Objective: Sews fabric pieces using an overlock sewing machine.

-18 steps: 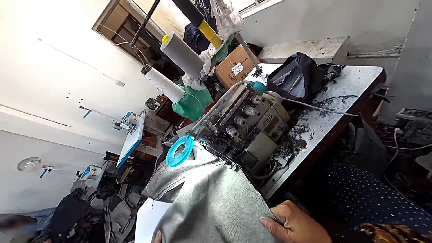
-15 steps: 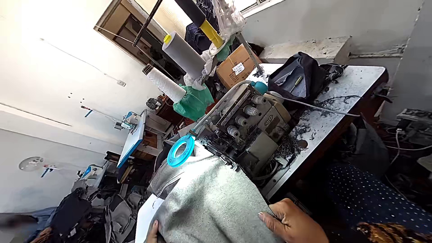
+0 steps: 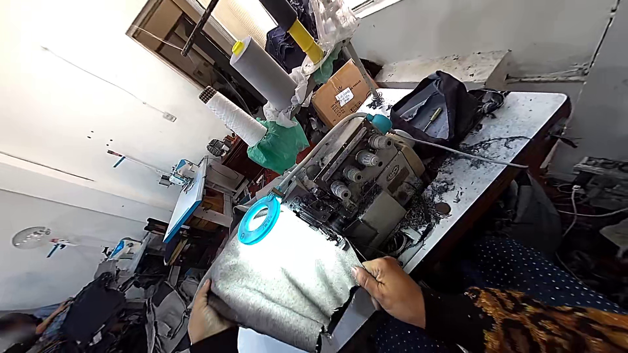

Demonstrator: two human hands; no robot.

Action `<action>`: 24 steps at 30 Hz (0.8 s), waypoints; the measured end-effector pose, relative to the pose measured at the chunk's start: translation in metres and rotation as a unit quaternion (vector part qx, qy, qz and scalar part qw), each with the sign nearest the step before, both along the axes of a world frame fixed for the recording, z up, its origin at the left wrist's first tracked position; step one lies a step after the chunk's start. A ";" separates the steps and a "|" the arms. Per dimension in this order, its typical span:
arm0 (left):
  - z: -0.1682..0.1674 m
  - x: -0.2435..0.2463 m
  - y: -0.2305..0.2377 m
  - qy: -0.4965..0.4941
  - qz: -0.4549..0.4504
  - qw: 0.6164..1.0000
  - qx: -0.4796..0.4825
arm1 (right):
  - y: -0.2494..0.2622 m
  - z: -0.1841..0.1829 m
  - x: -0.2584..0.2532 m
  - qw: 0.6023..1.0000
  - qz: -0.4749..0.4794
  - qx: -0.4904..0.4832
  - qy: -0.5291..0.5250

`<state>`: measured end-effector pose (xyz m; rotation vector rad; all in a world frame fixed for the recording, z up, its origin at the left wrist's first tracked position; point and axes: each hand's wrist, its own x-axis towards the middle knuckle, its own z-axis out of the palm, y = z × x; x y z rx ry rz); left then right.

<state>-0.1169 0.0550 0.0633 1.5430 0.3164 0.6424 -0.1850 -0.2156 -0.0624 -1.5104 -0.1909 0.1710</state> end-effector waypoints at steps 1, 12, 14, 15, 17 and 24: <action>0.000 0.004 0.002 0.005 0.010 1.000 0.008 | 0.001 0.000 0.002 1.000 0.003 -0.001 0.004; -0.078 -0.024 0.073 0.066 0.194 0.978 0.032 | -0.014 -0.057 -0.027 0.947 -0.148 -0.101 -0.267; -0.116 -0.045 0.081 0.105 0.199 0.971 0.080 | -0.026 -0.060 -0.014 0.915 -0.192 -0.158 -0.318; -0.136 -0.054 0.080 0.133 0.199 0.963 0.121 | -0.031 -0.062 -0.008 0.900 -0.196 -0.193 -0.339; -0.158 -0.066 0.064 0.179 0.178 0.944 0.212 | -0.041 -0.065 0.000 0.887 -0.137 -0.264 -0.353; -0.128 0.026 0.021 0.350 0.142 0.853 0.360 | -0.033 -0.049 0.021 0.825 0.088 -0.536 -0.156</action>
